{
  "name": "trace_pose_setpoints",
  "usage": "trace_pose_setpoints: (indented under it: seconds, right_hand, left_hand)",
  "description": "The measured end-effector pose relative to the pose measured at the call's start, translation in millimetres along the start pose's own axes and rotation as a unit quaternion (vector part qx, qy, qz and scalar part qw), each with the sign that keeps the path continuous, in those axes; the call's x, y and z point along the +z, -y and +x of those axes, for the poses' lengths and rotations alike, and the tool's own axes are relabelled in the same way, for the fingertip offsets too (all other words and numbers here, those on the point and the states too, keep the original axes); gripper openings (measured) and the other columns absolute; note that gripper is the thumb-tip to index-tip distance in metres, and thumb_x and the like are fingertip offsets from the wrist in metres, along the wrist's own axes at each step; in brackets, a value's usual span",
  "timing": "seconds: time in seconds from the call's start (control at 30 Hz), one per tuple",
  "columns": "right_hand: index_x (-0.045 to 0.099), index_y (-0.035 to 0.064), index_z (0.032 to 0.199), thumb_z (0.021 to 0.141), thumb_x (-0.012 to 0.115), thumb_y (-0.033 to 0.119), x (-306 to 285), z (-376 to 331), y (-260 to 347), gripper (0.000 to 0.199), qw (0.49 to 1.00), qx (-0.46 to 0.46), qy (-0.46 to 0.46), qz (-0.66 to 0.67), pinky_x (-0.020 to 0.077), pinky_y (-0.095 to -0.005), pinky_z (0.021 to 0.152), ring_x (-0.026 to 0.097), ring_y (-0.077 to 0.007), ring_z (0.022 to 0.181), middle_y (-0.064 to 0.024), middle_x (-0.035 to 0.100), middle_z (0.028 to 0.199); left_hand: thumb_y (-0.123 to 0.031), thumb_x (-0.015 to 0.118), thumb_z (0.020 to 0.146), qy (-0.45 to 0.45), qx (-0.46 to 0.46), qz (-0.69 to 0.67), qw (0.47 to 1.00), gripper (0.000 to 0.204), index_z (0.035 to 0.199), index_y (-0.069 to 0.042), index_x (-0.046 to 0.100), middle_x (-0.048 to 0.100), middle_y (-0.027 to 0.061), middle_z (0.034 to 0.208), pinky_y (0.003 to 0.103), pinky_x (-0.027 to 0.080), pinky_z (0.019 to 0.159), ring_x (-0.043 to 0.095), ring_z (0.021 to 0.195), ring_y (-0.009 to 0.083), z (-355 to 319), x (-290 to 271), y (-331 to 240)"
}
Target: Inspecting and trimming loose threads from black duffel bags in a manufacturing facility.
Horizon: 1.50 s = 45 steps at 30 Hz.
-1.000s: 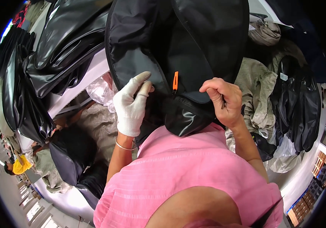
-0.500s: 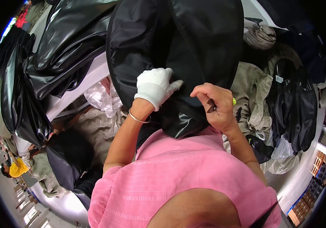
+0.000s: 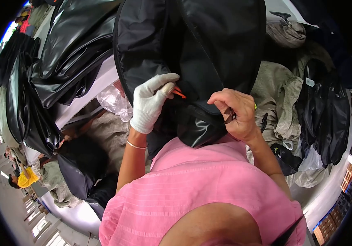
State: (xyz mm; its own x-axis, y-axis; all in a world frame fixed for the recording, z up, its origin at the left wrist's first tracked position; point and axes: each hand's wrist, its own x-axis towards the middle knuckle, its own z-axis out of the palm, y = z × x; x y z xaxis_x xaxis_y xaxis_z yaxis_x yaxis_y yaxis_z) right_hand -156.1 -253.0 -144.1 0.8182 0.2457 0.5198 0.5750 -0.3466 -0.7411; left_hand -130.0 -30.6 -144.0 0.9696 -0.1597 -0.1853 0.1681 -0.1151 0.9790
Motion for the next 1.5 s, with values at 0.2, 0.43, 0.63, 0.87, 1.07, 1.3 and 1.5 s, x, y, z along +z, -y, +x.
trace_pose_setpoints:
  seconds: [0.2, 0.43, 0.63, 0.87, 1.07, 1.3, 1.5]
  right_hand:
    - [0.063, 0.0032, 0.086, 0.086, 0.065, 0.001, 1, 1, 0, 0.003, 1.000, -0.002, -0.002, 0.005, 0.0346, -0.0271, 0.047, 0.046, -0.0164, 0.048, -0.0044, 0.053, 0.063]
    - [0.063, 0.0036, 0.087, 0.086, 0.065, -0.001, 4, 4, 4, 0.005, 1.000, -0.015, 0.007, -0.010, 0.0327, -0.0274, 0.046, 0.043, -0.0158, 0.047, -0.0039, 0.049, 0.061]
    - [0.064, 0.0038, 0.089, 0.070, 0.061, -0.013, 5, 7, 18, 0.025, 0.997, 0.017, 0.031, -0.073, 0.0347, -0.0271, 0.045, 0.047, -0.0148, 0.049, -0.0039, 0.051, 0.064]
    - [0.064, 0.0066, 0.100, 0.061, 0.061, -0.013, -4, 16, 73, 0.044, 0.986, 0.085, 0.129, 0.059, 0.0509, -0.0285, 0.050, 0.062, -0.0163, 0.061, -0.0068, 0.061, 0.085]
    - [0.057, 0.0105, 0.115, 0.076, 0.068, 0.004, 41, -3, 44, 0.040, 0.988, 0.091, 0.114, -0.052, 0.0507, -0.0330, 0.055, 0.062, -0.0229, 0.068, -0.0063, 0.059, 0.087]
    - [0.060, 0.0088, 0.115, 0.085, 0.066, 0.014, 49, -10, 40, 0.031, 0.980, 0.105, 0.094, -0.139, 0.0488, -0.0340, 0.059, 0.062, -0.0258, 0.071, -0.0081, 0.059, 0.085]
    - [0.063, 0.0107, 0.108, 0.086, 0.066, 0.015, 52, -15, 34, 0.023, 0.971, 0.088, 0.093, -0.204, 0.0499, -0.0310, 0.054, 0.064, -0.0196, 0.071, -0.0042, 0.057, 0.081]
  left_hand:
    - [-0.002, 0.061, 0.091, -0.073, 0.043, 0.025, 0.996, 0.023, 0.114, 0.001, 0.067, 0.064, 0.0007, 0.088, 0.020, 0.046, 0.071, 0.057, 0.076, 0.0070, -34, -1, 13]
    - [-0.002, 0.060, 0.093, -0.125, 0.031, -0.022, 0.992, 0.025, 0.117, 0.003, 0.064, 0.065, 0.0021, 0.089, 0.021, 0.048, 0.074, 0.058, 0.078, 0.0072, -59, 4, 30]
    - [-0.007, 0.059, 0.095, -0.111, -0.040, -0.054, 0.991, 0.028, 0.120, 0.004, 0.061, 0.067, 0.0063, 0.093, 0.022, 0.049, 0.076, 0.061, 0.080, 0.0095, -61, 9, 13]
    - [-0.015, 0.056, 0.097, -0.098, -0.122, -0.243, 0.957, 0.045, 0.136, 0.006, 0.046, 0.067, 0.0073, 0.091, 0.021, 0.047, 0.074, 0.058, 0.075, 0.0074, -68, 27, 23]
    - [-0.019, 0.053, 0.098, -0.087, -0.081, -0.283, 0.952, 0.054, 0.142, 0.007, 0.035, 0.064, 0.0047, 0.090, 0.020, 0.043, 0.069, 0.052, 0.074, 0.0063, -64, 29, 30]
    - [-0.019, 0.052, 0.097, -0.090, -0.071, -0.277, 0.954, 0.059, 0.145, 0.007, 0.029, 0.064, 0.0054, 0.091, 0.018, 0.042, 0.067, 0.049, 0.071, 0.0055, -59, 28, 34]
    - [-0.017, 0.053, 0.097, -0.097, -0.080, -0.271, 0.954, 0.060, 0.145, 0.007, 0.028, 0.061, 0.0038, 0.089, 0.019, 0.042, 0.065, 0.048, 0.068, 0.0053, -57, 31, 34]
